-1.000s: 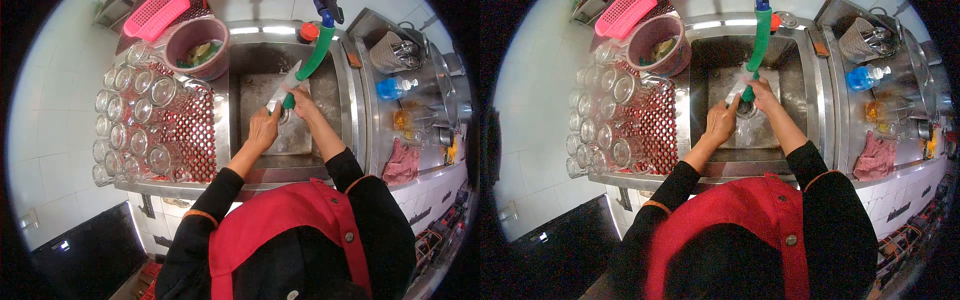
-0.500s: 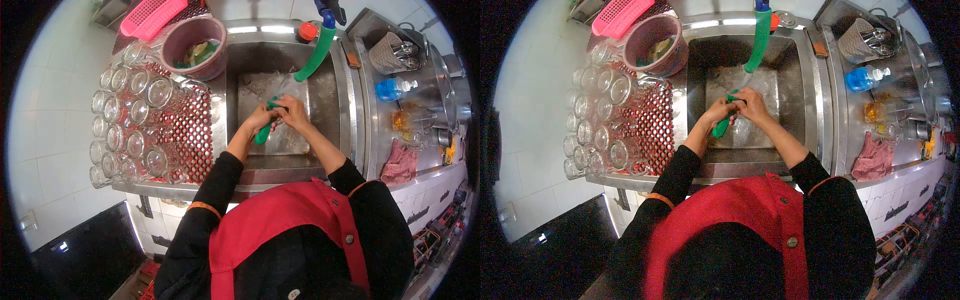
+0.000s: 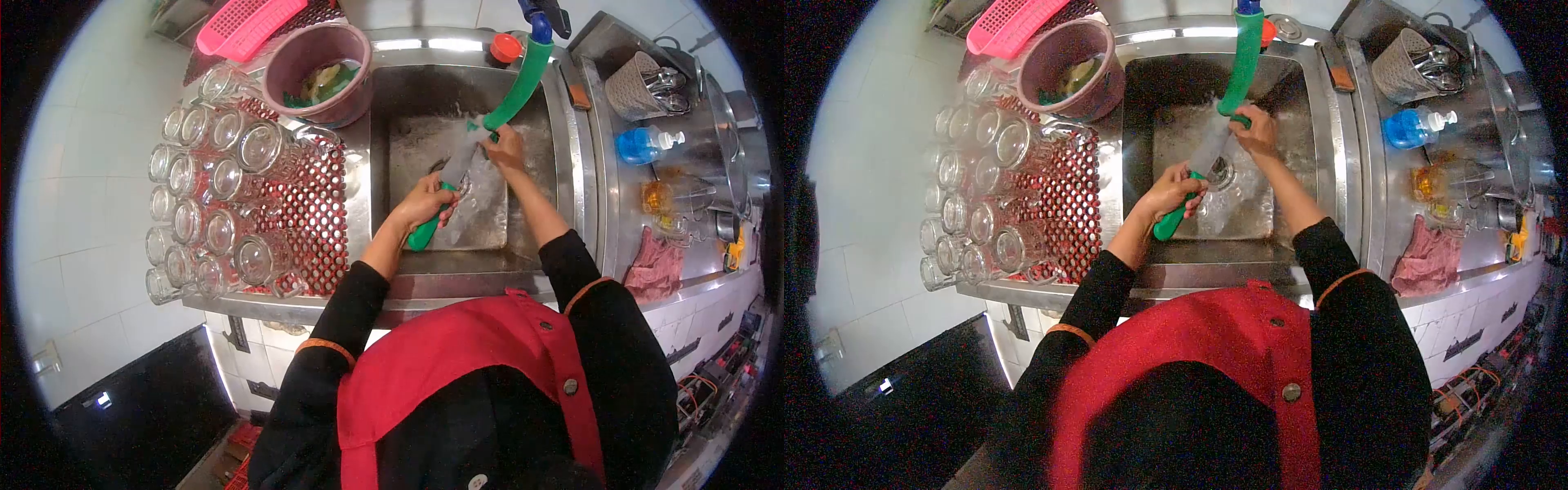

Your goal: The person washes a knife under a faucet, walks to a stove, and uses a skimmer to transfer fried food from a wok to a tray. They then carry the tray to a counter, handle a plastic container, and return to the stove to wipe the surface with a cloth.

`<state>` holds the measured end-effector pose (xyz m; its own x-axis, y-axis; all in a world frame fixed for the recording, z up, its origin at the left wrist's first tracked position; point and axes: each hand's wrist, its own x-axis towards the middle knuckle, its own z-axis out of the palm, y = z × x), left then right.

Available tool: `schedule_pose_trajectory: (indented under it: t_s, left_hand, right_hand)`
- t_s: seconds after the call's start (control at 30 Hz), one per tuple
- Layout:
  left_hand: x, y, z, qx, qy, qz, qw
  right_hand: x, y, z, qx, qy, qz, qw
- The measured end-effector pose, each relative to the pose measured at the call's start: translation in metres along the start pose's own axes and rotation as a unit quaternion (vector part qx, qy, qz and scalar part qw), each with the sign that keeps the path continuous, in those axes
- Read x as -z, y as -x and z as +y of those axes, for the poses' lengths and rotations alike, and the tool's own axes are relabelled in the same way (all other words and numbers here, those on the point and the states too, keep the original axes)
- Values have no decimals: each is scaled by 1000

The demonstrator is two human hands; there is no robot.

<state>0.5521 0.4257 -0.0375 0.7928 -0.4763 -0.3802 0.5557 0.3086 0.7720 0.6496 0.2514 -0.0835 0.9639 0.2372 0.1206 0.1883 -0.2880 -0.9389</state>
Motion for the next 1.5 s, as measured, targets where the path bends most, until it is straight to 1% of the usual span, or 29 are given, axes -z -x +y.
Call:
schedule_pose_trajectory:
  t_s: [0.07,0.1,0.13,0.2,0.27,0.33,0.37,0.4,0.47,0.53,0.6,0.67,0.7,0.77,0.8,0.87,0.93,1.0,1.03,1.1,1.13,1.17,1.2,1.27,1.3,1.37,1.4,1.47,1.5]
  left_hand:
    - [-2,2,7,2,-2,33,999]
    - [3,2,6,3,-1,34,999]
    - [12,1,6,25,-4,31,999]
    - [17,4,3,48,-6,27,998]
    - [10,13,5,52,-64,21,996]
    - [7,19,2,45,-70,19,996]
    - [8,18,1,33,-39,25,998]
    - [8,17,0,21,-8,31,999]
    - [14,19,5,25,-10,39,999]
    - [15,25,8,32,-9,45,998]
    - [12,34,7,44,-57,31,997]
    - [11,42,0,56,-60,23,996]
    - [9,45,-2,55,-54,25,997]
    - [9,49,-2,52,-41,35,997]
    - [9,49,-2,53,-40,37,997]
    - [6,51,-2,37,-1,58,998]
    - [0,54,2,36,22,47,998]
    - [-3,58,2,34,45,38,998]
    - [-3,60,1,30,38,30,998]
    - [-1,61,-1,27,30,21,999]
    - [1,61,-2,26,32,35,999]
    - [2,61,-2,27,35,50,998]
    - [3,62,-2,27,34,50,998]
    - [4,63,0,13,60,43,997]
    - [1,65,1,14,60,43,997]
    - [-5,69,5,10,14,39,999]
    - [-7,70,4,10,13,38,999]
    - [-11,69,4,13,12,48,999]
    - [-10,67,4,2,32,44,999]
  right_hand:
    - [-14,15,-35,8,75,40,996]
    - [-29,27,-29,29,144,3,989]
    - [-34,30,-28,28,143,2,989]
    - [-38,36,-28,88,66,-34,993]
    - [-19,19,-17,79,58,-18,995]
    - [-2,2,-5,60,37,16,997]
    - [-23,8,13,109,169,73,977]
    - [-35,19,-2,111,169,74,977]
    - [-55,53,-40,156,63,-28,985]
    - [-54,50,-27,156,92,-4,983]
    - [-40,31,-13,160,121,20,980]
    - [-21,7,-2,8,162,83,983]
    - [-24,12,-1,8,161,82,984]
    - [-35,28,-1,77,169,-11,983]
    - [-41,38,-15,77,168,-12,983]
    - [-50,54,-51,198,108,12,974]
    - [-48,50,-45,193,101,45,975]
    - [-36,36,-34,90,200,50,974]
    - [-32,27,-29,136,207,66,967]
    - [-37,40,-31,148,176,62,971]
    - [-42,49,-41,161,146,56,974]
    - [-47,62,-53,182,128,11,975]
    - [-50,66,-60,182,127,11,975]
    - [-52,70,-68,265,94,-11,960]
    - [-48,65,-61,264,94,-11,960]
    - [-35,41,-34,76,177,41,980]
    - [-32,35,-23,76,177,43,980]
    - [-29,26,-8,219,214,107,946]
    - [-36,39,-19,186,190,74,961]
